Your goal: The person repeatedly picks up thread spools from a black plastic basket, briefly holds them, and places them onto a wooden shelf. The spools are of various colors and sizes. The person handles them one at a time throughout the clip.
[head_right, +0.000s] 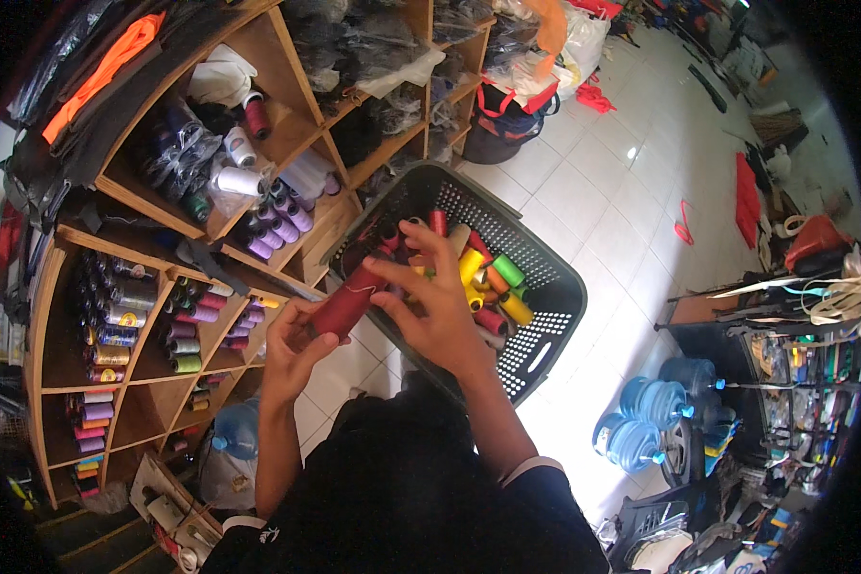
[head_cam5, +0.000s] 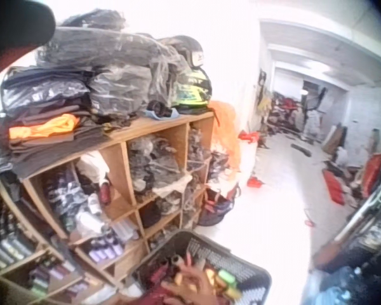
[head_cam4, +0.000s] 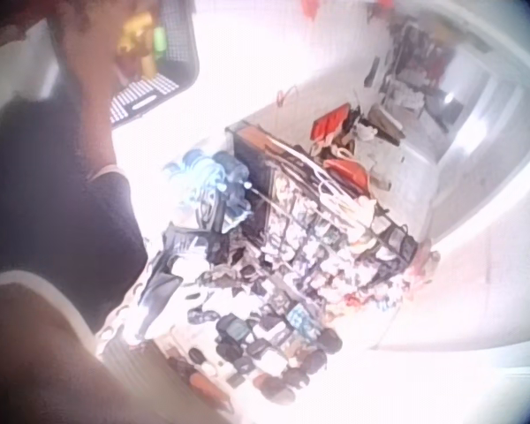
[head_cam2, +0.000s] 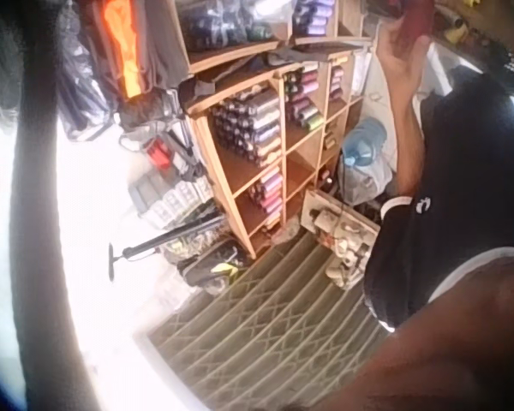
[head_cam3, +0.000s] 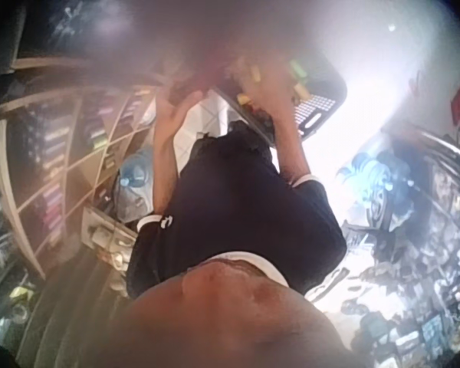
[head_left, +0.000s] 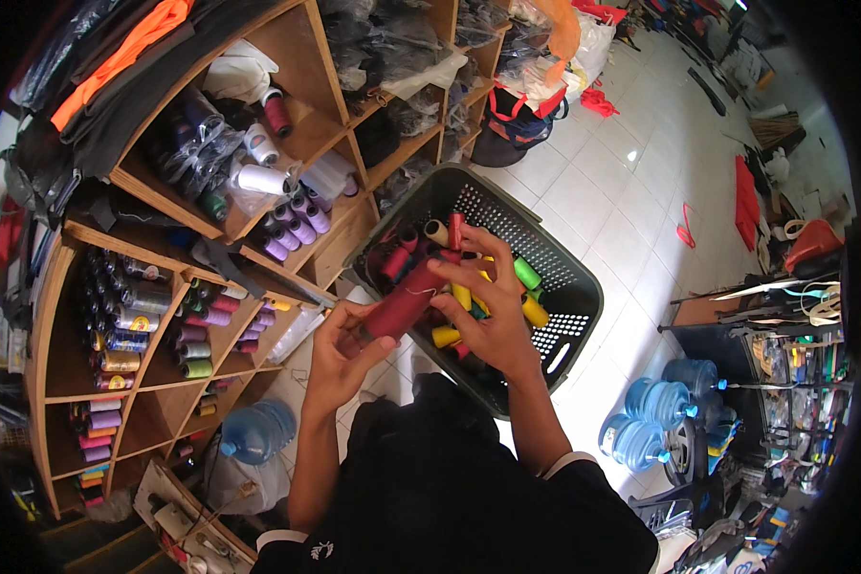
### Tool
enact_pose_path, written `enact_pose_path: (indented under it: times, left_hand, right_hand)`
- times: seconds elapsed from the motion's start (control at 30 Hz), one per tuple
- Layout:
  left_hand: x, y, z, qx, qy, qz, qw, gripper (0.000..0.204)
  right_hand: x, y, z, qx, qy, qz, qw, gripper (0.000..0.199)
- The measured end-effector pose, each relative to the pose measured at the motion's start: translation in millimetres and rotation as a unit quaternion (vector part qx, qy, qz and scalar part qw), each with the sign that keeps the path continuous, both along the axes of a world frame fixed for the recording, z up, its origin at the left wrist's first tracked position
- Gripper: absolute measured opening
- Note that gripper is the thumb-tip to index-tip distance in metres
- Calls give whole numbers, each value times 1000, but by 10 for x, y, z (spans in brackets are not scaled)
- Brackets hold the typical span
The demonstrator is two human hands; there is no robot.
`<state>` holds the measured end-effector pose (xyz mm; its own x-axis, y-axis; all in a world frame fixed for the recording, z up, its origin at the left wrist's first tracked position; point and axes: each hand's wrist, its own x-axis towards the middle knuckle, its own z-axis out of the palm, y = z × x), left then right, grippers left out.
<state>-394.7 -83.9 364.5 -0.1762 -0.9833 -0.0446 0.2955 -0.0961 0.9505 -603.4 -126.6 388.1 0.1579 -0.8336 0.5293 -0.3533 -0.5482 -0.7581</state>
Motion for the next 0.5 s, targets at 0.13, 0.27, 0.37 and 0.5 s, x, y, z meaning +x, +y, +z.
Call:
enact_pose_path:
  times: [0.13,0.27,0.37,0.5]
  left_hand:
    - [30,71,-10,-17,-8,19,1000,33]
    - [63,135,-55,-3,-20,95,995,33]
    - [70,139,-78,-29,-22,152,988,34]
    - [77,187,-80,-57,-15,196,979,38]
  right_hand:
    - [42,-16,-106,-62,-14,0,998,29]
    - [18,41,-189,44,-128,4,991,8]
    - [-258,-40,-513,169,-190,-15,967,16]
    - [-787,-228,-1200,150,196,-186,951,10]
